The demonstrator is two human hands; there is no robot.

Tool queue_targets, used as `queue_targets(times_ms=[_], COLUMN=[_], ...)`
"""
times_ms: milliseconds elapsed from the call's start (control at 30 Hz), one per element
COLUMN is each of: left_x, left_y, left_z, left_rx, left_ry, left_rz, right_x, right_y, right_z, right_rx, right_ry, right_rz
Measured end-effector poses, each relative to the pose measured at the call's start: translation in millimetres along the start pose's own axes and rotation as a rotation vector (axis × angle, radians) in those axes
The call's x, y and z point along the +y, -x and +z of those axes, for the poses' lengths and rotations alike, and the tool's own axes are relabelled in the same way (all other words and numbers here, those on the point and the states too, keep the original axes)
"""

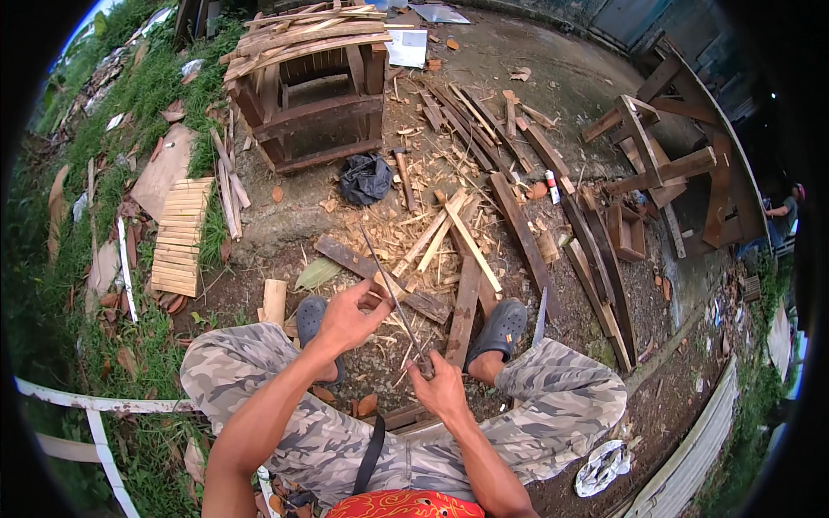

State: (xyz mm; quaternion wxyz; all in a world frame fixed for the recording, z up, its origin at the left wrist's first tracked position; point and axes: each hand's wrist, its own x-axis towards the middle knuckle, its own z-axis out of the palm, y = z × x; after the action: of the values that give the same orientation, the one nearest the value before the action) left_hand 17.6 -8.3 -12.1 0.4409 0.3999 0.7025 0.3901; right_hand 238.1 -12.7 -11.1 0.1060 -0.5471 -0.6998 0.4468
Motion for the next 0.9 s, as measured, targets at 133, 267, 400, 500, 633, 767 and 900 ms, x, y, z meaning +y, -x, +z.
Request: queue_targets(times_ms=[133, 267, 400, 500, 633, 767, 900], left_x=[-3.7, -0.5, 36.8, 87.9, 139.9, 126.9, 104.1], left_y=[-0.5, -4.7, -14.1, -16.1, -22.1, -35.1, -50.4], left_z=[0.9, -4.5, -33.7, -61.7, -45.6, 7.1, 20.1], left_rx=[-0.004, 0.005, 0.325, 0.565, 0.523, 0.348, 0.151], left_ry=[-0.005, 0.048, -0.076, -0.473, -0.778, -0.939, -1.221], left_rz=[-0.004, -0.022, 0.142, 0.648, 0.941, 1.091, 0.983], right_x=[-1.8, -4.9, -9.3, -12.3, -12.3, -9.2, -5.6], right_y=[0.0, -4.1, -8.0, -9.2, -9.5, -10.5, -11.9], right_z=[0.1, 0.4, -1.3, -2.7, 1.1, 8.8, 11.6], right_rx=[-0.018, -0.036, -0.026, -0.034, -0.045, -0.016, -0.072], right_ry=[-0.018, 0.008, -0.054, -0.039, -0.005, -0.041, -0.015], right_rz=[0.02, 0.025, 0.041, 0.041, 0.068, 0.011, 0.069])
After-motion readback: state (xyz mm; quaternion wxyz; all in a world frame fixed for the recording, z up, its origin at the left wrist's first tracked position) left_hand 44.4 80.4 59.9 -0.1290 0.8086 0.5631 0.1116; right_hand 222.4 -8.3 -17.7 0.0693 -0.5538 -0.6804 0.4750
